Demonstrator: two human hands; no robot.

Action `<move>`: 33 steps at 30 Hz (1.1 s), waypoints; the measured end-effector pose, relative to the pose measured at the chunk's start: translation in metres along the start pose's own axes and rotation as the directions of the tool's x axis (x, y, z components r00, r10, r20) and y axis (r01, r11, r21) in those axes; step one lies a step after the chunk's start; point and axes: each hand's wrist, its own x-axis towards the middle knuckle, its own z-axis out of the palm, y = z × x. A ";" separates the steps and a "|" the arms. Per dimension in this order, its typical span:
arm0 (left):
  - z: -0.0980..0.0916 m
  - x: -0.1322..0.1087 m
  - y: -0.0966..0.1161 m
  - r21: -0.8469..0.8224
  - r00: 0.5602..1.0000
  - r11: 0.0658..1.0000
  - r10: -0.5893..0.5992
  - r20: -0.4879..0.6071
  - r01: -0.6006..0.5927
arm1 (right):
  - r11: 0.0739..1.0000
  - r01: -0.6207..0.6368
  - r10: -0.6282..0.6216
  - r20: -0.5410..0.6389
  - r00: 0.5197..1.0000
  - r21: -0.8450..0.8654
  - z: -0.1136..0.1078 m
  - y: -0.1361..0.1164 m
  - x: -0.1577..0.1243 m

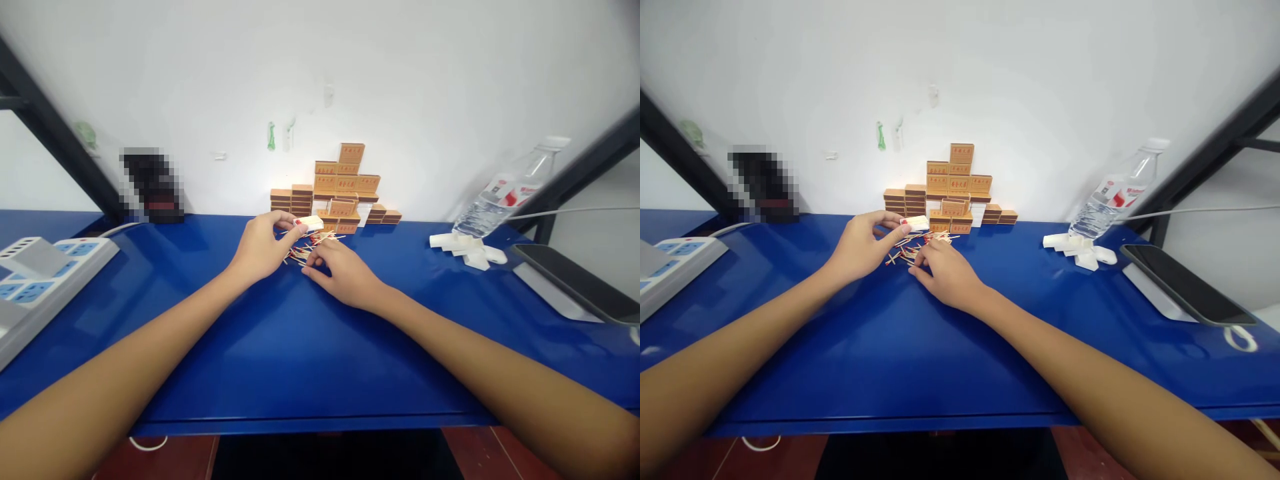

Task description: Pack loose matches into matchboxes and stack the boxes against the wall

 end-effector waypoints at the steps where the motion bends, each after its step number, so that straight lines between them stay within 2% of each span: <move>1: 0.000 0.000 0.000 -0.002 1.000 1.000 0.003 0.006 -0.003 | 1.000 -0.001 0.001 0.026 1.000 0.004 0.000 0.000 0.001; 5: -0.001 -0.001 0.000 0.113 0.996 0.989 0.091 0.023 -0.093 | 0.998 0.044 -0.049 0.092 0.995 0.053 -0.014 0.002 -0.001; 8: -0.001 -0.003 0.000 0.169 0.984 0.970 0.166 0.058 -0.174 | 0.995 0.047 -0.050 0.031 0.998 0.089 -0.028 0.003 -0.002; 12: -0.001 -0.005 0.001 0.186 0.975 0.958 0.205 0.090 -0.219 | 0.990 0.073 -0.071 -0.021 0.997 0.125 -0.043 0.001 -0.003; 17: 0.003 -0.008 0.000 0.196 0.946 0.930 0.283 0.155 -0.311 | 0.985 0.124 -0.119 -0.047 0.992 0.119 -0.050 -0.007 -0.002; 19: 0.004 -0.010 0.001 0.189 0.937 0.925 0.297 0.183 -0.330 | 0.986 0.069 -0.052 -0.111 0.992 0.151 -0.049 -0.007 -0.001; 21: 0.006 -0.012 0.004 0.170 0.931 0.924 0.308 0.196 -0.342 | 0.969 -0.022 0.070 -0.188 0.980 0.245 -0.048 -0.005 0.001; 25: 0.007 -0.015 0.007 0.115 0.934 0.935 0.315 0.170 -0.336 | 0.857 -0.126 0.279 -0.245 0.928 0.500 -0.047 0.001 0.004; 28: 0.008 -0.015 0.009 0.085 0.940 0.944 0.302 0.155 -0.318 | 0.826 -0.148 0.325 -0.246 0.913 0.544 -0.046 0.004 0.005; 33: 0.007 -0.014 0.010 0.058 0.945 0.951 0.294 0.143 -0.305 | 0.893 -0.173 0.302 -0.270 0.914 0.416 -0.041 0.006 0.004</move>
